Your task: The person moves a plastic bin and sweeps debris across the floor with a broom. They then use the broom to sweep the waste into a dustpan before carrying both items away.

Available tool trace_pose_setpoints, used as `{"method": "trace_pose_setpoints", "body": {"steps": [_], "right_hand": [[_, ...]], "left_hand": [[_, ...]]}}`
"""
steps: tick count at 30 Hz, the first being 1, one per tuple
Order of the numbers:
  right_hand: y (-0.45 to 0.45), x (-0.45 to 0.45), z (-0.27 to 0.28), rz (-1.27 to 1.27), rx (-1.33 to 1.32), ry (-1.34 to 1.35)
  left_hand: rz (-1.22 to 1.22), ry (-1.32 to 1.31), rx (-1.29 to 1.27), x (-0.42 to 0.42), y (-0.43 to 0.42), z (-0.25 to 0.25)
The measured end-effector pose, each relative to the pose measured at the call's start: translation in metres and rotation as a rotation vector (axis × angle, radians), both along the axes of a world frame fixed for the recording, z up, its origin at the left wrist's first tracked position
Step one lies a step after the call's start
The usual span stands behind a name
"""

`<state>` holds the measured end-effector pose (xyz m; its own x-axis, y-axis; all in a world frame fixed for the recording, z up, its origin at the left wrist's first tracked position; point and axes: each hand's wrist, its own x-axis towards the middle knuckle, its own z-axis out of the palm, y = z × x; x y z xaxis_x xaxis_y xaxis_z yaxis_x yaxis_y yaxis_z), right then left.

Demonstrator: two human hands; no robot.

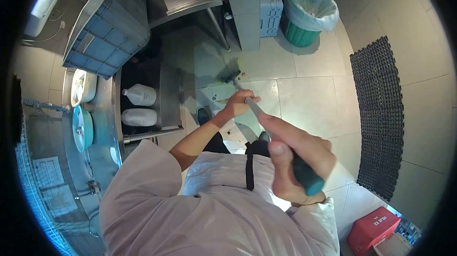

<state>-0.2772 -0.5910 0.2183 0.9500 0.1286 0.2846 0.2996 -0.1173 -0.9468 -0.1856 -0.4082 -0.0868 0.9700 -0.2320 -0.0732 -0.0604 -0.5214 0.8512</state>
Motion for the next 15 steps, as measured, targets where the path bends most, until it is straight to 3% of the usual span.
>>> {"method": "trace_pose_setpoints", "body": {"steps": [4,6,8,9,10,13,14,15], "right_hand": [[-0.07,-0.012,0.022,-0.071,0.228,-0.108],[-0.114,-0.019,0.04,0.068,0.32,-0.176],[-0.142,-0.015,0.065,0.387,0.37,-0.353],[-0.147,-0.006,0.071,0.57,0.462,-0.4],[-0.148,-0.003,0.076,0.583,0.453,-0.392],[-0.13,0.014,0.085,0.958,0.236,-0.487],[-0.123,0.019,0.056,0.873,0.194,-0.645],[-0.096,0.018,0.051,0.672,0.046,-0.657]], "left_hand": [[-0.011,-0.284,0.012,-0.042,-0.062,0.033],[-0.053,-0.28,0.023,-0.035,-0.087,0.07],[0.01,-0.272,-0.078,-0.032,-0.115,0.097],[0.032,-0.296,-0.206,-0.029,-0.125,0.113],[0.052,-0.322,-0.334,-0.024,-0.133,0.12],[0.19,-0.453,-0.257,0.008,-0.149,0.095],[0.292,-0.567,-0.246,0.022,-0.151,0.074],[0.326,-0.505,-0.438,0.035,-0.148,0.049]]}}
